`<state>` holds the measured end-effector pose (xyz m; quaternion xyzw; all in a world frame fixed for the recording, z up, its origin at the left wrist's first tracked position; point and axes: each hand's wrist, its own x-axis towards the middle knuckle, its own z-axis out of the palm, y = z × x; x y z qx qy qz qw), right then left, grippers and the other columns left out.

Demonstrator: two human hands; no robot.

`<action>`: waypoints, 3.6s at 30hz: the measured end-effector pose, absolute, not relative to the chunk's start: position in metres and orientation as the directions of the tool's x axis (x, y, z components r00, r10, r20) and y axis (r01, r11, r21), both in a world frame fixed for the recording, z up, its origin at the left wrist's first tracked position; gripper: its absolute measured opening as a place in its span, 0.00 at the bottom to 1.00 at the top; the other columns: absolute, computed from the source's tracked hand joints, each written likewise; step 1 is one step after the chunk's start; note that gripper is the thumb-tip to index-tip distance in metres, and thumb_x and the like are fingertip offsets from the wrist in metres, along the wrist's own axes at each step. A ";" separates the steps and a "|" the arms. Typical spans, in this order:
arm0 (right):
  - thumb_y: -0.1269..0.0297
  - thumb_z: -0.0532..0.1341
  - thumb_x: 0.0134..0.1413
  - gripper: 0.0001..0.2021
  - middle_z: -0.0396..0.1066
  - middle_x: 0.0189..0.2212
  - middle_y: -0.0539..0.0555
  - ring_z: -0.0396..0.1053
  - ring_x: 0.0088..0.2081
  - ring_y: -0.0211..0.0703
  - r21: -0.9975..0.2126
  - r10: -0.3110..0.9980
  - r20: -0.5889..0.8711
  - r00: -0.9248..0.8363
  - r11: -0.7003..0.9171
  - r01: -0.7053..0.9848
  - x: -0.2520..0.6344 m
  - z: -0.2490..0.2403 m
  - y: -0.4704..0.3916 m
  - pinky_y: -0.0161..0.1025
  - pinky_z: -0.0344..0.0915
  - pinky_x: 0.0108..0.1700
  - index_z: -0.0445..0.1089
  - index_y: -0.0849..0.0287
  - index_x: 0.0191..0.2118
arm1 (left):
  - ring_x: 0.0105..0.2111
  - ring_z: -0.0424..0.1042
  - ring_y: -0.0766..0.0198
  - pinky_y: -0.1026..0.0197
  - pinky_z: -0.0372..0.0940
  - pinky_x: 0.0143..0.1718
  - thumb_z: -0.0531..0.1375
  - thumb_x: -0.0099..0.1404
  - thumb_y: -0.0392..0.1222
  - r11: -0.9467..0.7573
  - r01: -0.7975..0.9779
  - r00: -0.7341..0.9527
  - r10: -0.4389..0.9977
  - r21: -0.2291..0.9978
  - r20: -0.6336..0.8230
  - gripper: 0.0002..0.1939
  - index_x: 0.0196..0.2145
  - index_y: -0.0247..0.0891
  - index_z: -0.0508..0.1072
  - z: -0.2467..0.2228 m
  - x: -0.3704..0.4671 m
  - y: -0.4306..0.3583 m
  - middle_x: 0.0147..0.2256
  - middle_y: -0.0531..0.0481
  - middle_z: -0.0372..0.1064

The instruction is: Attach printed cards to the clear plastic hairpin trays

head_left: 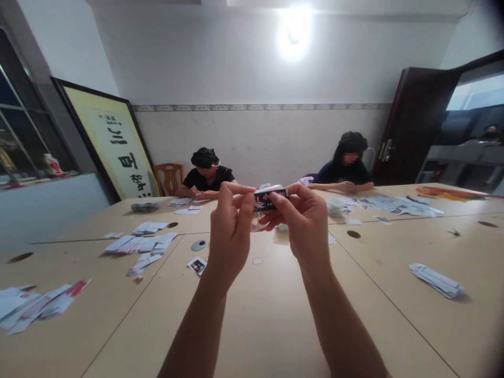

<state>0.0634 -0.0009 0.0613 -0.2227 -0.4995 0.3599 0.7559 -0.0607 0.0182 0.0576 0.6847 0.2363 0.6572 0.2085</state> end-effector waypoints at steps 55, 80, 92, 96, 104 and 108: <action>0.63 0.68 0.53 0.10 0.74 0.18 0.45 0.72 0.15 0.36 -0.717 0.782 0.579 0.231 0.624 -0.312 0.064 0.063 -0.006 0.29 0.65 0.15 0.67 0.57 0.27 | 0.18 0.56 0.72 0.67 0.62 0.24 0.56 0.74 0.45 -0.880 0.099 0.031 0.469 0.465 0.882 0.05 0.41 0.43 0.65 0.055 -0.057 0.006 0.25 0.59 0.61; 0.64 0.69 0.52 0.09 0.75 0.17 0.47 0.72 0.15 0.37 -0.717 0.782 0.587 0.210 0.623 -0.314 0.068 0.063 -0.004 0.30 0.67 0.14 0.70 0.59 0.27 | 0.16 0.61 0.72 0.66 0.67 0.29 0.56 0.74 0.40 -0.901 0.231 0.028 0.382 0.366 0.924 0.01 0.42 0.42 0.65 0.054 -0.056 0.003 0.21 0.63 0.61; 0.58 0.71 0.51 0.11 0.74 0.17 0.48 0.72 0.17 0.37 -0.800 0.791 0.572 0.218 0.597 -0.066 0.080 0.067 -0.005 0.33 0.70 0.19 0.73 0.60 0.29 | 0.32 0.78 0.65 0.63 0.73 0.39 0.56 0.73 0.37 -0.876 0.392 0.088 0.338 0.279 0.937 0.04 0.44 0.42 0.63 0.054 -0.055 0.006 0.27 0.58 0.69; 0.54 0.71 0.52 0.14 0.74 0.17 0.48 0.73 0.17 0.38 -0.790 0.749 0.605 0.272 0.606 0.091 0.080 0.067 -0.003 0.33 0.68 0.20 0.72 0.59 0.30 | 0.26 0.74 0.70 0.64 0.73 0.37 0.56 0.73 0.37 -0.870 0.424 0.071 0.309 0.252 0.948 0.03 0.44 0.41 0.64 0.055 -0.056 0.008 0.31 0.57 0.71; 0.54 0.71 0.50 0.14 0.72 0.19 0.45 0.71 0.18 0.36 -0.760 0.711 0.637 0.297 0.643 0.092 0.083 0.068 -0.004 0.32 0.65 0.20 0.72 0.57 0.33 | 0.23 0.69 0.72 0.72 0.66 0.21 0.56 0.74 0.46 -0.866 0.141 -0.007 0.483 0.479 0.875 0.06 0.42 0.41 0.65 0.057 -0.062 0.014 0.33 0.53 0.70; 0.55 0.71 0.52 0.12 0.70 0.19 0.44 0.69 0.18 0.33 -0.747 0.704 0.650 0.286 0.661 0.071 0.084 0.068 -0.004 0.31 0.62 0.20 0.72 0.57 0.32 | 0.34 0.77 0.65 0.68 0.73 0.27 0.59 0.72 0.49 -0.820 -0.041 -0.007 0.572 0.571 0.820 0.10 0.41 0.41 0.66 0.062 -0.065 0.015 0.35 0.51 0.71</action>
